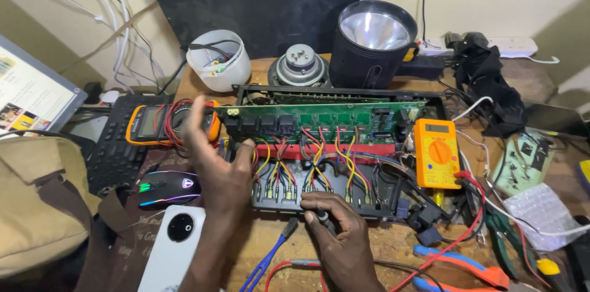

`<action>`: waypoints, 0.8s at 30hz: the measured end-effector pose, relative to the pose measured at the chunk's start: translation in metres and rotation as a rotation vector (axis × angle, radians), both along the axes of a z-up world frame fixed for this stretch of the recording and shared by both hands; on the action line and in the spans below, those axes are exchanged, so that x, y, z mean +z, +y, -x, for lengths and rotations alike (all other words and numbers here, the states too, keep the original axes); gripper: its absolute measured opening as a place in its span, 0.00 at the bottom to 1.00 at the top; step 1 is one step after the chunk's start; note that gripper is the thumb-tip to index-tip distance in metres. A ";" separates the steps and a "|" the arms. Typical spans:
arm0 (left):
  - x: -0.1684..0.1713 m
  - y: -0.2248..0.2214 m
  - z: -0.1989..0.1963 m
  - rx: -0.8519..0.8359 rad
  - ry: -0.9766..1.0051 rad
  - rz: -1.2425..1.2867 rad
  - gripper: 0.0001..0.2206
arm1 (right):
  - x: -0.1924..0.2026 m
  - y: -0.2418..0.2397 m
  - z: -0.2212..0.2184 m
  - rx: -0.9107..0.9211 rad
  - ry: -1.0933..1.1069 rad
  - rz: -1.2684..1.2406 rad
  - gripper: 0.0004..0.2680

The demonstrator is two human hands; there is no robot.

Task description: Testing electronic components with a multimeter and reinstalling a circuit board into a device chassis.

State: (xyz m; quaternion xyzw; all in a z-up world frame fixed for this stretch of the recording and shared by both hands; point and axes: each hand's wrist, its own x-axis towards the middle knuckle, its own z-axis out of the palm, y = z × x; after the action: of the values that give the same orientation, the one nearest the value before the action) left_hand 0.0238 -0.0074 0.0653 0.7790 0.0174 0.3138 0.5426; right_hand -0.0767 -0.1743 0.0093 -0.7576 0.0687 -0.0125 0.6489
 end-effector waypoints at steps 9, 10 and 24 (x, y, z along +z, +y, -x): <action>-0.002 0.022 0.015 -0.265 0.089 0.345 0.22 | 0.042 0.012 -0.012 -0.102 0.250 -0.151 0.11; -0.006 0.022 0.019 -0.251 0.047 0.345 0.22 | 0.046 0.013 -0.014 -0.069 0.195 -0.182 0.11; -0.052 0.028 0.058 -0.284 -0.335 0.044 0.12 | -0.065 0.004 -0.003 0.082 0.513 -0.048 0.17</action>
State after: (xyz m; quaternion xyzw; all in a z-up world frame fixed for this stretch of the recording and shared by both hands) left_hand -0.0342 0.0206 0.0130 0.6986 -0.1759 0.3586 0.5936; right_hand -0.0741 -0.1704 -0.0554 -0.7224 0.2007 0.2080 0.6281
